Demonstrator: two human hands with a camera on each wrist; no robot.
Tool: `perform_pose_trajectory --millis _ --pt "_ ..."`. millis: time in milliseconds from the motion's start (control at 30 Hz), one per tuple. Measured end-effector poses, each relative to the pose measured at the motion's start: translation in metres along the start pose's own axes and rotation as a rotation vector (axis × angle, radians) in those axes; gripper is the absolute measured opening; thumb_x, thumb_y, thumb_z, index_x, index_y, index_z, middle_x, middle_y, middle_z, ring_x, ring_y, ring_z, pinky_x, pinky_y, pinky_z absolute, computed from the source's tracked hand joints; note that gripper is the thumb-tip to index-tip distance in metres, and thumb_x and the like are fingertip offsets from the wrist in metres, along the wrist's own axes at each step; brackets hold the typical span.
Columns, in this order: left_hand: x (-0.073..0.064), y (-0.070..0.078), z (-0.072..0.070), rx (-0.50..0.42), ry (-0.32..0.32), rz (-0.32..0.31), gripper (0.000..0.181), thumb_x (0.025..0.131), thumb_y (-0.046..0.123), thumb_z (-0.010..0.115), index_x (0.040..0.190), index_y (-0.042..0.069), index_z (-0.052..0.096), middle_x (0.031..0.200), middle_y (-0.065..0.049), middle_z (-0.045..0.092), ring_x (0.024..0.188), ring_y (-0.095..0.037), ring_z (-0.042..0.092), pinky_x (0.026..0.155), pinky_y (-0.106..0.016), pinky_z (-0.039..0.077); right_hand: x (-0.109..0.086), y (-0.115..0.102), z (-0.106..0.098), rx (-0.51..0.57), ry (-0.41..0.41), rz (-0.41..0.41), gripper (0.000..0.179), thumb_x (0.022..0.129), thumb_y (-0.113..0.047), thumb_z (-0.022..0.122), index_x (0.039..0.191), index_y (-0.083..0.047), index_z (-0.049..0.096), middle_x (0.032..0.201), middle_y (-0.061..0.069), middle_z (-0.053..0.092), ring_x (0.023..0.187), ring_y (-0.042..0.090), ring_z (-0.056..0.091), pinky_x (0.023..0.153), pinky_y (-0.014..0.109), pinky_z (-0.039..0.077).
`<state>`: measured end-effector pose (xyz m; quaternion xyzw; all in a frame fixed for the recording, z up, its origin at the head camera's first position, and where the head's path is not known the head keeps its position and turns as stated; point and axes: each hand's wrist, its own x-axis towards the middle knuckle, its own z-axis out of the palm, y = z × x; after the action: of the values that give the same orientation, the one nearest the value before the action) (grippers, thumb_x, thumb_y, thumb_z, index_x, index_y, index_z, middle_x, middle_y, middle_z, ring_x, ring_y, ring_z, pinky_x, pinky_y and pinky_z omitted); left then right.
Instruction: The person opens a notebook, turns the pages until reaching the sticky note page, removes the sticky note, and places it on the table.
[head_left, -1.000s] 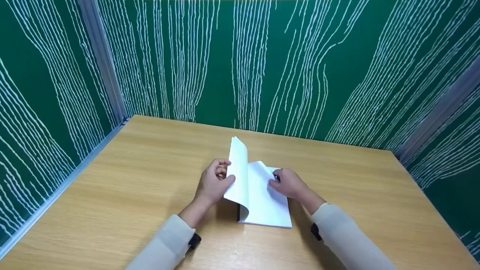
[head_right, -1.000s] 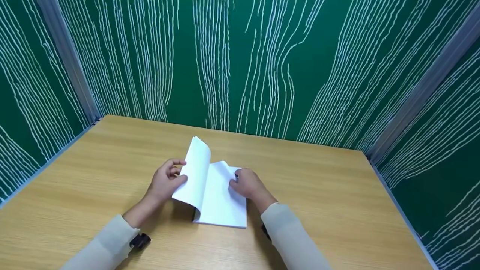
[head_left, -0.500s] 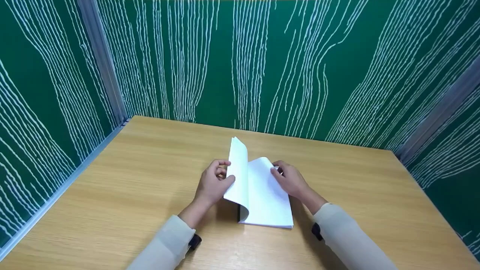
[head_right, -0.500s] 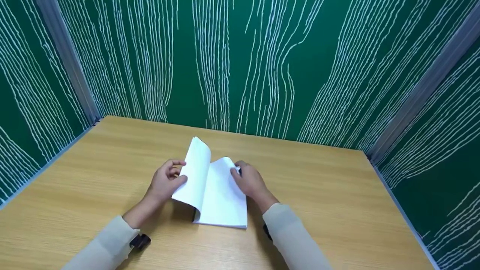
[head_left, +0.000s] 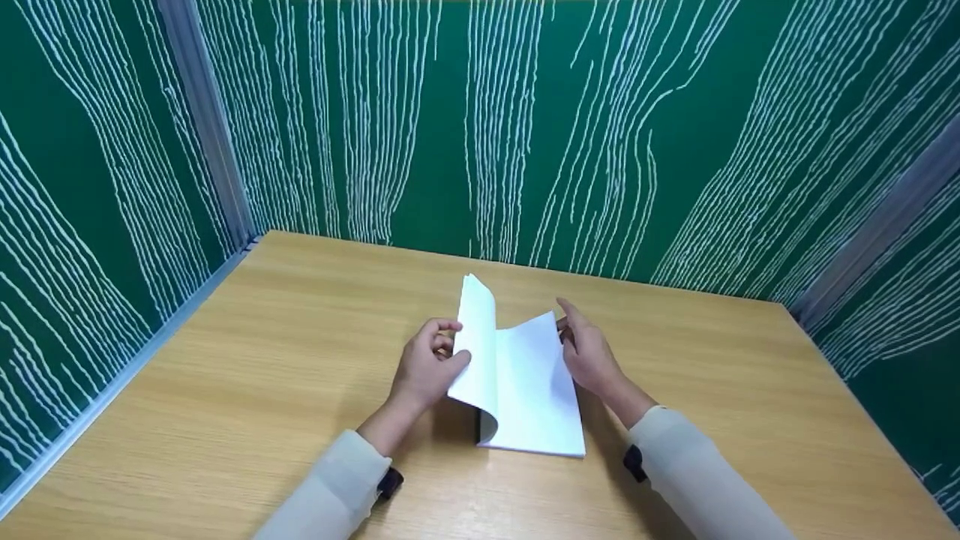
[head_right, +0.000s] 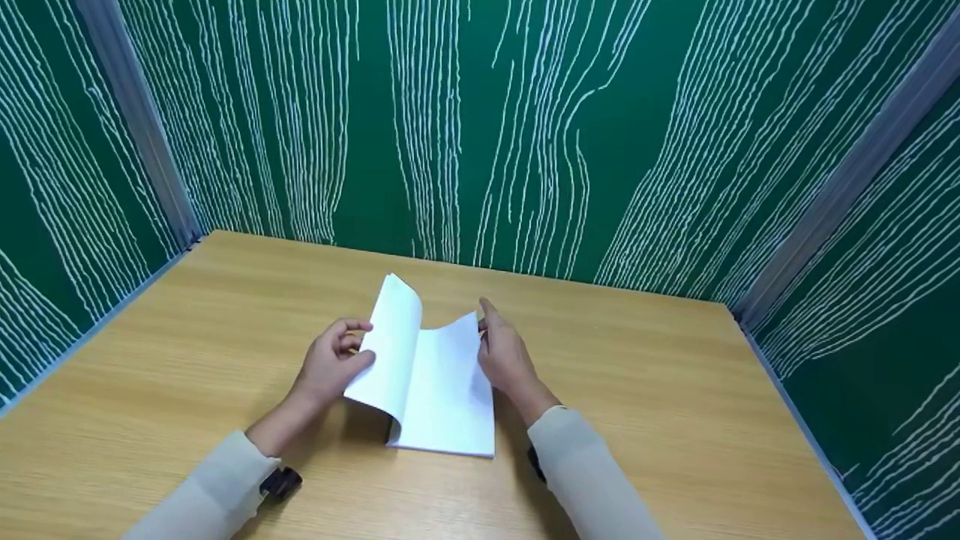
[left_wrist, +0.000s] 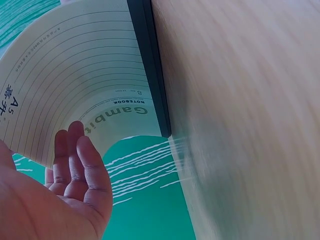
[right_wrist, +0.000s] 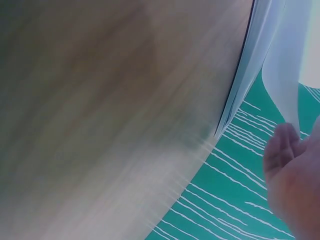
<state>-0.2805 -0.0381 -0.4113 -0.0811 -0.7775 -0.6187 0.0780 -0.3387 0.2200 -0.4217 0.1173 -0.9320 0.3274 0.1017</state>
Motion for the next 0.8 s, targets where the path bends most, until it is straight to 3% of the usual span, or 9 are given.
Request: perform_pose_trajectory --millis 200,367,533,800 --pt "0.0002 0.0001 -0.0003 0.009 0.002 0.006 0.034 0.075 0.021 0.061 0.107 0.022 0.05 0.074 -0.001 0.058 0.069 -0.017 0.052 0.064 -0.028 0.045 -0.0008 0.001 0.0032 0.081 0.011 -0.007 0.043 0.089 -0.011 0.042 0.128 -0.028 0.038 0.095 0.0 0.058 0.084 0.013 0.053 0.078 0.032 0.047" --pt "0.0011 0.0002 -0.001 0.001 0.003 0.007 0.033 0.075 0.02 0.061 0.107 0.022 0.051 0.074 -0.002 0.058 0.07 -0.017 0.052 0.065 -0.027 0.045 -0.0005 0.0006 0.0046 0.104 -0.034 -0.02 0.027 0.088 -0.014 0.044 0.113 -0.02 0.054 0.096 0.001 0.06 0.082 0.014 0.053 0.072 0.03 0.047" --pt "0.0012 0.0015 -0.0015 -0.013 0.004 -0.006 0.033 0.074 0.019 0.061 0.106 0.021 0.051 0.075 -0.001 0.058 0.069 -0.017 0.052 0.064 -0.027 0.044 0.0014 0.0011 0.004 0.134 -0.102 -0.085 0.023 0.088 -0.014 0.044 0.105 -0.013 0.06 0.097 0.004 0.062 0.081 0.015 0.054 0.072 0.031 0.046" --pt "0.0014 0.0007 -0.0004 -0.004 0.009 -0.029 0.034 0.074 0.02 0.061 0.106 0.023 0.051 0.076 -0.001 0.057 0.071 -0.017 0.052 0.063 -0.027 0.045 -0.0005 0.0014 0.005 0.161 -0.273 -0.005 0.033 0.087 -0.002 0.043 0.106 -0.024 0.058 0.103 -0.001 0.06 0.085 0.016 0.057 0.074 0.03 0.048"
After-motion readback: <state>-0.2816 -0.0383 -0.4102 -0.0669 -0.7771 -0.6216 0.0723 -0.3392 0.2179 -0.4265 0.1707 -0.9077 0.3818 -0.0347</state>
